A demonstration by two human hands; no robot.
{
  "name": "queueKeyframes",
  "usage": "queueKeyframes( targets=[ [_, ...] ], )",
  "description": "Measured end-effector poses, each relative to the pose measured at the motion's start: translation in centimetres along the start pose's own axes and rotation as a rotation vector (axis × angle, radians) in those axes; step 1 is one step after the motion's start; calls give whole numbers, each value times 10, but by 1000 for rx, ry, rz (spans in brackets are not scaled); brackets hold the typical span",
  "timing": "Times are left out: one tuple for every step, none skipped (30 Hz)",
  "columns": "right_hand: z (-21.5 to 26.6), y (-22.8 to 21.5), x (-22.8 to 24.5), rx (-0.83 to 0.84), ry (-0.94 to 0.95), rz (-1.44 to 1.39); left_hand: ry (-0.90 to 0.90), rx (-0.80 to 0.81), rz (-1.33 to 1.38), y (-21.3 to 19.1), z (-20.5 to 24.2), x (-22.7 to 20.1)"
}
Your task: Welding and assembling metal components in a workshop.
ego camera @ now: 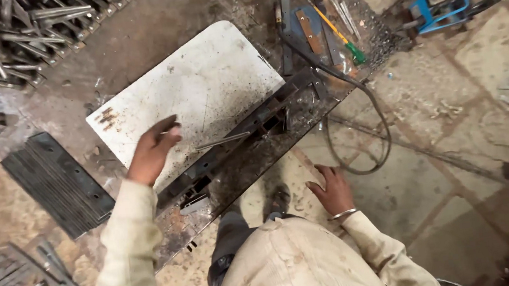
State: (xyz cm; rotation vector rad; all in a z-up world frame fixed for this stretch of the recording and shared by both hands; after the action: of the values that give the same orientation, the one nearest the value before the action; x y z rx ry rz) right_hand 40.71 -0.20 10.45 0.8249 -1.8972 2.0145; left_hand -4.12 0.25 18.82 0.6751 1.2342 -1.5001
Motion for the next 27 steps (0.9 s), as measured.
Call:
queueKeyframes(
  targets=[
    [3,5,-17,38,22,3,31,-154,90,-7,15,-8],
    [7,12,-33,76,44,7,66,-308,180,-13,31,-14],
    [6,13,-39,83,40,-7,60,-316,167,-4,44,-25],
    [5,17,-43,120,30,-8,101,-443,53,-3,60,-40],
    [4,20,-48,156,18,-7,145,-568,-62,0,76,-55],
    [-5,21,-47,162,14,-19,140,-574,-73,14,83,-61],
    [-12,24,-44,203,-23,2,186,-656,-120,24,92,-70],
    [-19,27,-41,244,-60,22,233,-737,-168,34,102,-79],
    [-29,30,-41,252,-61,15,226,-740,-177,46,106,-86],
    [-39,36,-38,289,-86,6,269,-781,-301,55,113,-97],
    [-51,41,-35,325,-115,1,312,-823,-420,66,118,-109],
    [-65,43,-29,331,-120,-2,305,-828,-425,73,122,-115],
    [-80,49,-32,377,33,-8,315,-833,-455,79,126,-123],
    [-94,55,-34,422,187,-13,325,-837,-486,85,129,-130],
    [-113,81,-51,427,179,-17,321,-845,-492,88,131,-133],
    [-135,104,-65,358,141,-13,336,-844,-476,91,133,-137],
    [-152,127,-81,291,110,-9,350,-836,-461,94,135,-139],
    [-160,134,-76,297,108,-15,345,-837,-468,97,136,-136],
    [-171,138,-74,290,127,50,332,-841,-464,99,134,-133],
    [-183,142,-70,283,145,115,319,-845,-459,100,132,-130],
    [-188,150,-74,279,142,114,322,-847,-459,103,130,-124],
    [-193,159,-78,301,144,144,322,-847,-452,105,126,-117],
    [-197,168,-83,324,145,179,318,-848,-440,108,124,-111],
    [-202,166,-82,323,141,182,319,-853,-437,110,120,-110],
    [-202,166,-83,369,132,214,307,-839,-409,113,117,-107],
    [-203,167,-85,414,123,246,296,-825,-380,117,113,-104],
    [-201,161,-82,414,132,256,294,-816,-369,118,112,-105]
  ],
)
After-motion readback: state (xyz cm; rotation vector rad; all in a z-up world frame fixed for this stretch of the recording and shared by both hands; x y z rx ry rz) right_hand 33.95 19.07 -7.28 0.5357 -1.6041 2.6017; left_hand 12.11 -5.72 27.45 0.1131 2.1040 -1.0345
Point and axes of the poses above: each hand's wrist, its own z-axis away from the middle knuckle, its own y-axis out of the palm, x = y × z, the point moved 7 cm from there along -z, towards the middle knuckle, and after that the axes turned 5 degrees about -x, right-handed, at the moved point
